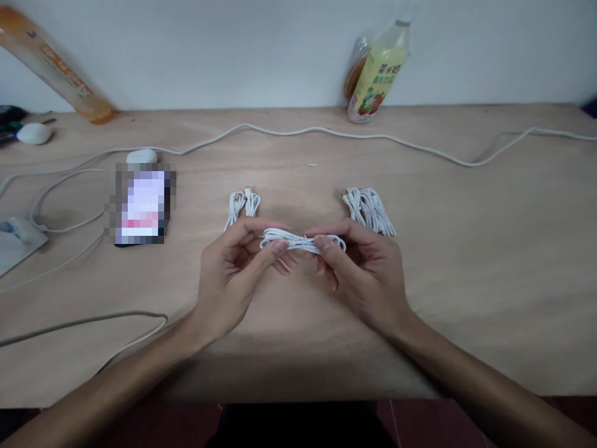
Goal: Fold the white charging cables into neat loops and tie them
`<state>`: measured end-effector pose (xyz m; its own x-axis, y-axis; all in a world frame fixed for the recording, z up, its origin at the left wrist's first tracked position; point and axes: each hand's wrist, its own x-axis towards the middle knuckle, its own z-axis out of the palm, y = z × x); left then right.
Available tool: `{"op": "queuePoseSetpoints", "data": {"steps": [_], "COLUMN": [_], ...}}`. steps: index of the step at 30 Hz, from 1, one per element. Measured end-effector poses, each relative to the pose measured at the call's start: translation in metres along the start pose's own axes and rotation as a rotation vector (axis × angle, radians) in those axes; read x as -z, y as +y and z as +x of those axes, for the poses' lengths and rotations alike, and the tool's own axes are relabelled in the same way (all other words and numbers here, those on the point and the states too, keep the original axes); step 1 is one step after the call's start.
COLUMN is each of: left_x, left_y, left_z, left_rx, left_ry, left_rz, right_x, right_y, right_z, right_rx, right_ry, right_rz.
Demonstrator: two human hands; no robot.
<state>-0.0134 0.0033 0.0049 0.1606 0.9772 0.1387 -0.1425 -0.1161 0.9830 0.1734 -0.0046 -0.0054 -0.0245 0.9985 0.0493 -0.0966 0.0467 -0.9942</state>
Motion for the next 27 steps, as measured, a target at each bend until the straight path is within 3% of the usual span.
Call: {"op": "queuePoseSetpoints", "data": {"steps": [11, 14, 20, 27], "left_x": [0.0017, 0.0042, 0.0064, 0.0049], "left_y": [-0.0021, -0.0026, -0.0030, -0.0017], "left_z": [0.0004, 0.0005, 0.0006, 0.0024], "left_rx": [-0.002, -0.032, -0.043, 0.074], "left_ry": [0.013, 0.031, 0.025, 0.066], "left_rz": [0.024, 0.045, 0.081, 0.069], "right_x": [0.0006, 0.0004, 0.0036, 0.0073], "right_y": [-0.0005, 0.0004, 0.0037, 0.0051], "right_z": [-0.0004, 0.0016, 0.0047, 0.0048], "right_rx": [0.000, -0.090, -0.411, -0.483], "right_ry": [-0.041, -0.106, -0.349, -0.520], "right_rz": [0.008, 0.072, 0.258, 0.348]}}
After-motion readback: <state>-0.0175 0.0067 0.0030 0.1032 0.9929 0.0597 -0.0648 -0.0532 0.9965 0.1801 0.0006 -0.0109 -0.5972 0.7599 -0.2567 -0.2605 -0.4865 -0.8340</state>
